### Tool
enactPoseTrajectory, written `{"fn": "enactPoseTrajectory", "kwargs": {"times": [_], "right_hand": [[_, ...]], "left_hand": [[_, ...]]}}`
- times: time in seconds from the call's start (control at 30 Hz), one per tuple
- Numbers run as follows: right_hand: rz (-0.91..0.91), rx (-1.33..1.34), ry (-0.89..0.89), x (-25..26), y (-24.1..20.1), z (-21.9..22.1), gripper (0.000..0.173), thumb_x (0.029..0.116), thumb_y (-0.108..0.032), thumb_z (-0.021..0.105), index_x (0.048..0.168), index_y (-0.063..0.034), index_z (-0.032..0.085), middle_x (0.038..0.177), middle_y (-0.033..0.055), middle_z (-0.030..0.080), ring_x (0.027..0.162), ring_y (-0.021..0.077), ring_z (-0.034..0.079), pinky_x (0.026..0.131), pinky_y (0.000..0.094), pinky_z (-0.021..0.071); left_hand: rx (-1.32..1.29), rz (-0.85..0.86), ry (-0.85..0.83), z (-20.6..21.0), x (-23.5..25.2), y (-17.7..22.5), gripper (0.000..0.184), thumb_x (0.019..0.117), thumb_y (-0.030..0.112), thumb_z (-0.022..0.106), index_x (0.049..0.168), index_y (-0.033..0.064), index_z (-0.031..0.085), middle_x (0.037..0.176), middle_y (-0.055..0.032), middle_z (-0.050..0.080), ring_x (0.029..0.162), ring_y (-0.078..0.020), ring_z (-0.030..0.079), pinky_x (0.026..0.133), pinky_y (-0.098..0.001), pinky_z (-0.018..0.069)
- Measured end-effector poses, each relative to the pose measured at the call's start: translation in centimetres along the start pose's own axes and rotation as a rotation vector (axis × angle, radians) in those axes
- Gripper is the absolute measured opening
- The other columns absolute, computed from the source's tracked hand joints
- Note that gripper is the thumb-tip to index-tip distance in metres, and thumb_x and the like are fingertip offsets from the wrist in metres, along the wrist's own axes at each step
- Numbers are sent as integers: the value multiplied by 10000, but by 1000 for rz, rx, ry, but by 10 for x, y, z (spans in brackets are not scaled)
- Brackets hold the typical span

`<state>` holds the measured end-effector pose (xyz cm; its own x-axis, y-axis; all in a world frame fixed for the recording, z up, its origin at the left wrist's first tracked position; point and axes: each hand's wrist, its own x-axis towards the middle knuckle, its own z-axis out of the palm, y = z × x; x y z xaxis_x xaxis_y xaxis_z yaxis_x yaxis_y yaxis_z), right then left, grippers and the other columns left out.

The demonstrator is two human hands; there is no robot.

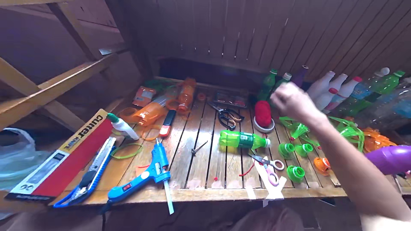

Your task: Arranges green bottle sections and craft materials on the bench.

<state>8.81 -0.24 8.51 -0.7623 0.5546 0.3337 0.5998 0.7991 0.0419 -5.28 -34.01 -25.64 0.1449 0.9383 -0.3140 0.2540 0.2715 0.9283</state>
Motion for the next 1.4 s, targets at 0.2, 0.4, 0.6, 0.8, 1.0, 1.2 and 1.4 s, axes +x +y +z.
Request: {"fn": "enactPoseTrajectory", "kwargs": {"times": [0.2,0.4,0.6,0.8,1.0,1.2,1.4], "right_hand": [[13,120,-540,-69,-44,63,515,982,-173,656,1442,22,532,1395,265,578,1370,450,468,1103,608,360],[2,211,-362,-73,-50,56,387,995,-169,664,1297,71,630,1227,283,659,1227,445,586,1108,604,358],[-365,339,-191,-80,-67,-27,370,907,-207,778,1212,-5,723,1025,176,746,964,323,711,934,586,496],[-332,594,-208,-100,-92,-49,296,1041,-208,601,1268,-39,685,1004,94,739,854,127,692,800,316,573],[106,468,2,-121,-127,-17,443,1092,-297,324,1102,-84,713,773,132,663,774,321,665,699,548,496],[-400,851,85,-123,-114,3,364,1025,-172,392,1152,-8,691,724,-55,573,605,-48,447,585,162,411],[-468,685,-73,-121,-99,-12,368,1078,-281,435,1237,4,606,779,28,621,682,65,572,677,275,509]], "left_hand": [[19,-9,-55,1,-5,8,412,1049,159,516,1406,-44,544,1251,-254,650,1112,-306,653,1003,-452,501],[201,445,44,-8,-42,52,294,1045,126,522,1207,-35,706,1077,-196,738,984,-271,728,945,-429,561],[708,799,978,-79,-65,183,572,959,369,657,1388,-1,583,1393,-248,579,1287,-381,563,1058,-504,463],[962,714,937,-82,-45,206,651,900,457,711,1412,76,585,1213,-196,689,1076,-390,685,906,-586,539],[664,719,958,-27,-43,183,649,892,383,717,1375,-32,592,1129,-194,720,927,-297,736,775,-447,611],[-756,452,-57,-15,-66,173,603,823,633,726,1129,118,653,853,-37,732,664,-120,706,565,-254,595],[-784,483,-103,-17,-66,166,620,847,631,707,1162,104,626,855,-56,724,668,-138,707,574,-258,596]]}}
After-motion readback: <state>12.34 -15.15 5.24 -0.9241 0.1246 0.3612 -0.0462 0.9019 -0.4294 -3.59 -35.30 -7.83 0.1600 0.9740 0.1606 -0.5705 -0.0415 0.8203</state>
